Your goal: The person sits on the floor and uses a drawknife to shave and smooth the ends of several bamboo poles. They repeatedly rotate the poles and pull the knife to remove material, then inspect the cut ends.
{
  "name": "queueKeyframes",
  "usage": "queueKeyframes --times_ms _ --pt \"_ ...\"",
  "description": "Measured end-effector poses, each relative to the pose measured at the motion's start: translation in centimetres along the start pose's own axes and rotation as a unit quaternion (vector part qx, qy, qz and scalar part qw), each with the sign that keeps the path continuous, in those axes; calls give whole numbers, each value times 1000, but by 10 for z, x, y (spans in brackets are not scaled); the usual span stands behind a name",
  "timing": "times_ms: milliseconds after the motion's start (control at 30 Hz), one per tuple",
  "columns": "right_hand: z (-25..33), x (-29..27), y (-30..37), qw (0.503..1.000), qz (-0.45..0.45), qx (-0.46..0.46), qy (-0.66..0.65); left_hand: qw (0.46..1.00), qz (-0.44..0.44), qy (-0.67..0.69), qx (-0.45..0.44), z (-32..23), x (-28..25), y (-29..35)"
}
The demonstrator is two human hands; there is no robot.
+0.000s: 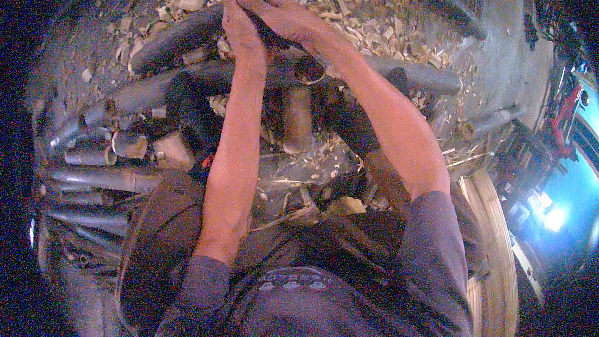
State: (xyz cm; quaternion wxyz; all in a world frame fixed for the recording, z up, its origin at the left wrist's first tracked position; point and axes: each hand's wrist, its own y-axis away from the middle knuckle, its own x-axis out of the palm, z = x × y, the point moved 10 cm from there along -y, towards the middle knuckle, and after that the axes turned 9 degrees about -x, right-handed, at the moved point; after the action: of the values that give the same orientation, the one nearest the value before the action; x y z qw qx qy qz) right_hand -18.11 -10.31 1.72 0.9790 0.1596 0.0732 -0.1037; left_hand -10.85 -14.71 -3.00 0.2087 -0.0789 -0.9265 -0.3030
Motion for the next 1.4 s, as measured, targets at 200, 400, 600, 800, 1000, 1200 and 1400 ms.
queueKeyframes --times_ms 200,400,600,800,1000,1200,1400 --pt "-20 -29 25 977 -165 102 -88 966 221 21 -133 23 63 -1" --pt "-29 -105 94 857 -514 17 -3 829 511 -34 -222 78 169 45" --pt "-89 -96 165 736 -638 -75 -212 646 607 -461 -16 182 187 108" --pt "-12 -68 32 974 -161 -136 84 990 36 -111 79 20 64 5" --pt "-54 -79 62 944 -329 34 -23 940 315 -130 -3 52 120 -3" --pt "-31 -108 139 824 -561 -41 72 821 491 -286 63 92 187 65" --pt "-79 -86 183 675 -653 -138 -314 613 593 -520 -28 138 191 130"
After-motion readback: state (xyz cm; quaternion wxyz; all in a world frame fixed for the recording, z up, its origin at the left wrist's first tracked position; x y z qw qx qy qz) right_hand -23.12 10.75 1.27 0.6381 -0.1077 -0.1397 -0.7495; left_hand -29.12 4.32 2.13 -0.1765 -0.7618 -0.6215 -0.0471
